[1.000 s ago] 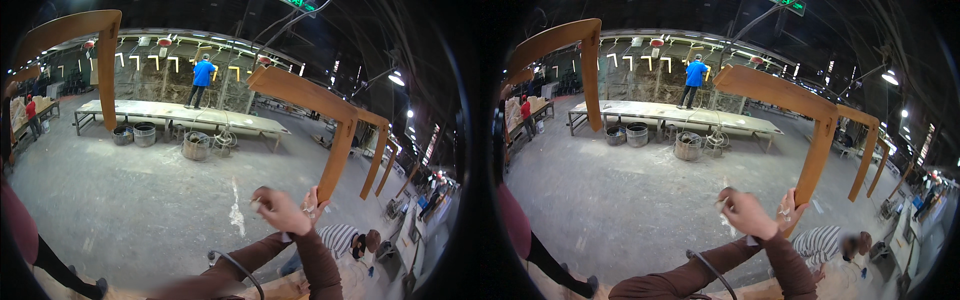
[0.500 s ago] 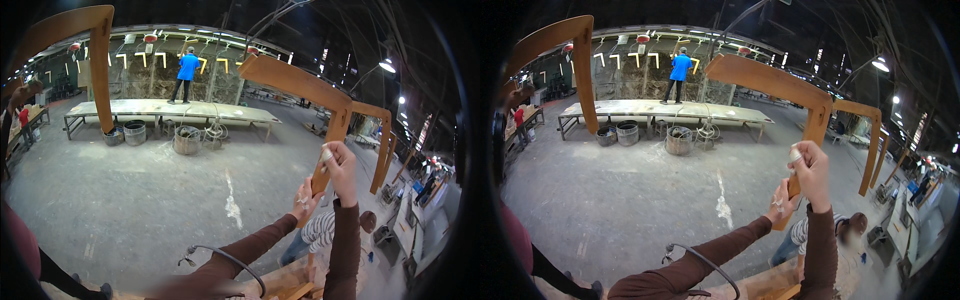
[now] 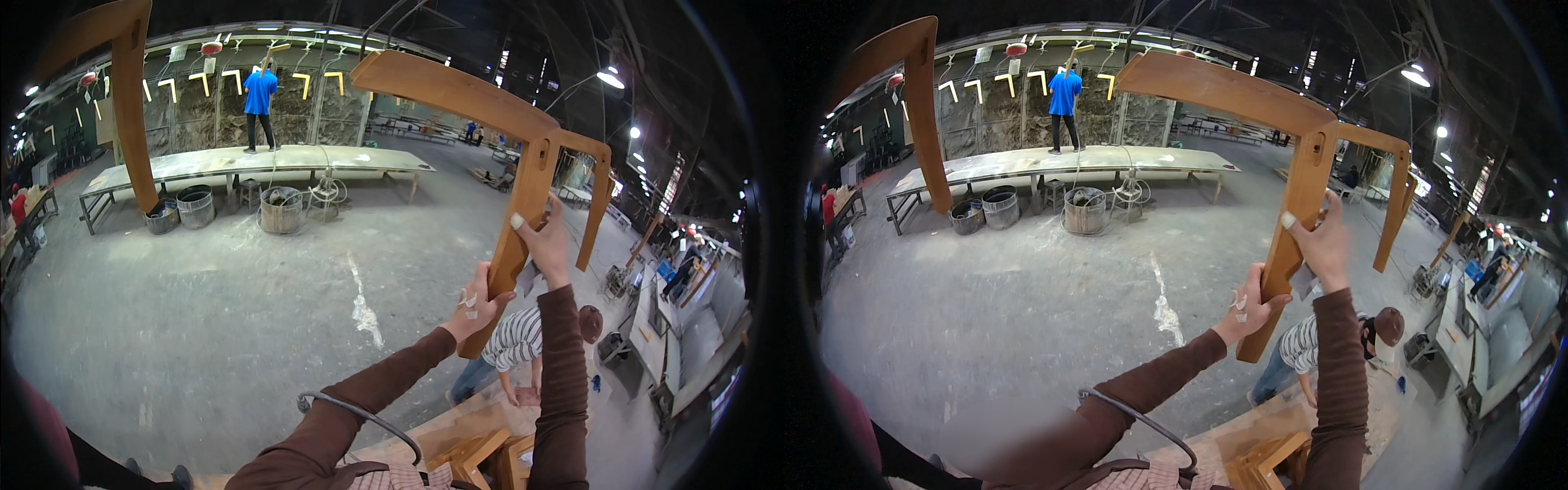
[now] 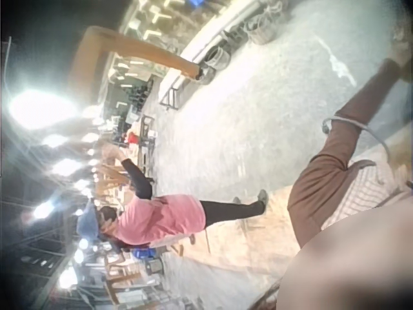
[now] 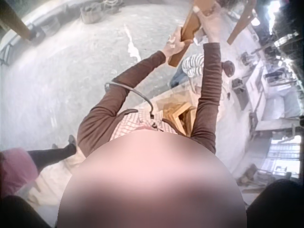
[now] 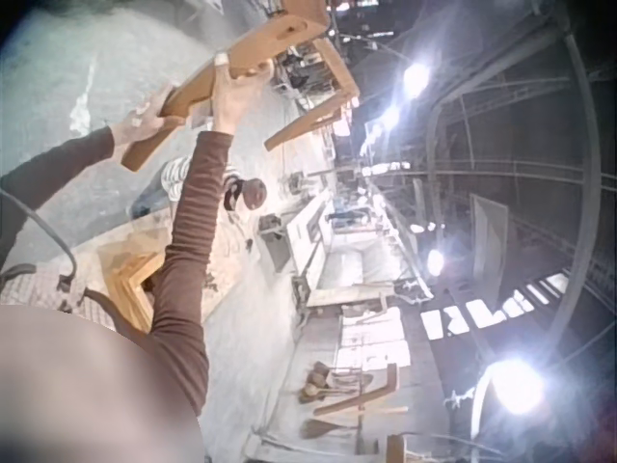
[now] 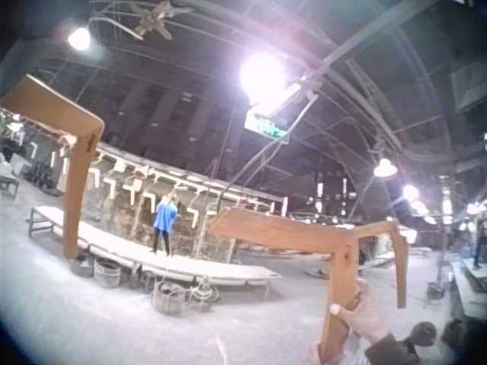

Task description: The person sprays a finish onto wooden chair frames using a spray gun. They pick up frames, spray both sides, and place them back on a workbench. Other workers are present in the background.

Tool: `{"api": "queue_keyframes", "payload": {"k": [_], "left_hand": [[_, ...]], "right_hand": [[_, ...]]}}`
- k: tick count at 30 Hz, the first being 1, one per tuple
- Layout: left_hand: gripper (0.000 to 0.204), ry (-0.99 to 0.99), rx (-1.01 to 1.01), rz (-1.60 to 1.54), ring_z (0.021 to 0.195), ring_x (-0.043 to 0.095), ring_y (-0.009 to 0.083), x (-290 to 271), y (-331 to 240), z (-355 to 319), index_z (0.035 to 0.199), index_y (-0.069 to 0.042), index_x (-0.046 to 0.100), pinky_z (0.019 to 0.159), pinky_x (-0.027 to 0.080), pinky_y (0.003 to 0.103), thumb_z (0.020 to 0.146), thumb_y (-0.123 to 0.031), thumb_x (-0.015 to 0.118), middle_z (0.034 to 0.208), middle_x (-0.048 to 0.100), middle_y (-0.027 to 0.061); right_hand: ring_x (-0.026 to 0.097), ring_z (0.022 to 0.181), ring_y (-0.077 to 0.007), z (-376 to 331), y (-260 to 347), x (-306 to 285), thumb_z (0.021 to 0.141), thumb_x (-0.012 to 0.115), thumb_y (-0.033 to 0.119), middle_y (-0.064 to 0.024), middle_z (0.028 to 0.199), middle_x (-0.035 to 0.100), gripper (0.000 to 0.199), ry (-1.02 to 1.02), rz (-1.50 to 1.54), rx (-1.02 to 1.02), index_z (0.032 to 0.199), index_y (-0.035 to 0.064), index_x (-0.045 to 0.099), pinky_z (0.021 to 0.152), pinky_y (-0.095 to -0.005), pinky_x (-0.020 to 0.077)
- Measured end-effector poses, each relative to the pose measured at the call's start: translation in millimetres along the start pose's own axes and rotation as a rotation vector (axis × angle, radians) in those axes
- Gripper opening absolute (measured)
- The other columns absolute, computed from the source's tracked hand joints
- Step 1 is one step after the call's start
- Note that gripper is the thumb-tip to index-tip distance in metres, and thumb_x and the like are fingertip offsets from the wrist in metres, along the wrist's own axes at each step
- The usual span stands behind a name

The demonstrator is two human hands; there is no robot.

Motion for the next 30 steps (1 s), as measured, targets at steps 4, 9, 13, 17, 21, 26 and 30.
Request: {"api": "queue_keyframes", "payload": {"k": [4,9,13,17,21,26,30], "left_hand": [[0.053,0.213,0.181,0.082,0.089,0.062,0.0237,-10.2,5.5,8.8,0.121,-0.002,0.043,0.078,0.049,0.035,0.082,-0.024,0.071,0.101,0.062,0.0137],[0.029,-0.175,0.311,-0.039,0.089,0.056,0.0155,-120.7,-34.0,105.4,0.115,-0.004,0.052,0.079,0.047,0.030,0.091,-0.018,0.057,0.101,0.059,0.0056],[0.024,-0.714,0.281,-0.225,0.082,0.055,0.0129,-212.3,-105.1,174.8,0.104,-0.005,0.058,0.070,0.047,0.027,0.095,-0.028,0.054,0.098,0.058,0.0033],[0.025,-0.258,-0.008,-0.258,0.082,0.059,0.0129,-210.9,-130.3,203.0,0.107,-0.006,0.059,0.069,0.052,0.028,0.095,-0.028,0.053,0.097,0.060,0.0023],[0.021,-0.241,0.056,-0.306,0.083,0.064,0.0142,-202.7,-125.2,210.4,0.105,-0.007,0.060,0.071,0.057,0.033,0.096,-0.025,0.052,0.096,0.063,0.0040],[0.017,-0.261,0.026,-0.261,0.081,0.065,0.0172,-203.5,-128.8,216.2,0.102,-0.007,0.057,0.067,0.058,0.033,0.098,-0.019,0.047,0.099,0.064,0.0082],[0.017,-0.381,0.126,-0.474,0.097,0.064,0.0289,-225.1,-154.4,215.8,0.110,-0.005,0.043,0.078,0.057,0.042,0.100,-0.014,0.033,0.108,0.061,0.0179]], "right_hand": [[0.065,0.088,-0.0305,-8.3,0.5,2.4,0.070,0.076,0.024,-0.0210,0.093,0.064,0.066,0.000,-0.107,-0.006,0.119,-0.0035,0.042,0.075,-0.0356,0.0501],[0.064,0.087,-0.0365,-1.5,-2.4,-30.2,0.068,0.073,0.026,-0.0227,0.092,0.064,0.063,0.048,-0.244,0.038,0.114,-0.0051,0.044,0.077,-0.0395,0.0497],[0.064,0.087,-0.0372,1.6,-4.8,-56.9,0.067,0.072,0.028,-0.0237,0.092,0.064,0.061,0.015,-0.292,0.013,0.112,-0.0059,0.046,0.078,-0.0398,0.0499],[0.064,0.088,-0.0376,3.0,-6.1,-77.7,0.067,0.072,0.028,-0.0238,0.092,0.065,0.062,0.013,-0.320,0.007,0.113,-0.0058,0.047,0.077,-0.0397,0.0503],[0.064,0.087,-0.0376,0.8,-4.5,-87.0,0.067,0.072,0.030,-0.0234,0.091,0.065,0.066,-0.015,-0.396,0.037,0.116,-0.0057,0.046,0.077,-0.0404,0.0503],[0.064,0.085,-0.0392,4.9,-1.3,-95.7,0.069,0.071,0.033,-0.0247,0.091,0.064,0.067,-0.098,-0.485,0.022,0.119,-0.0042,0.044,0.076,-0.0435,0.0496],[0.063,0.084,-0.0404,20.9,-6.5,-134.0,0.072,0.069,0.031,-0.0236,0.092,0.064,0.062,-0.236,-0.666,-0.090,0.118,-0.0004,0.044,0.074,-0.0459,0.0490]]}}
Point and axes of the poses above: each hand's wrist, its own z-axis towards the middle knuckle, its own x-axis out of the palm, y = z × x, the point moved 3 cm from there along z, towards the middle knuckle
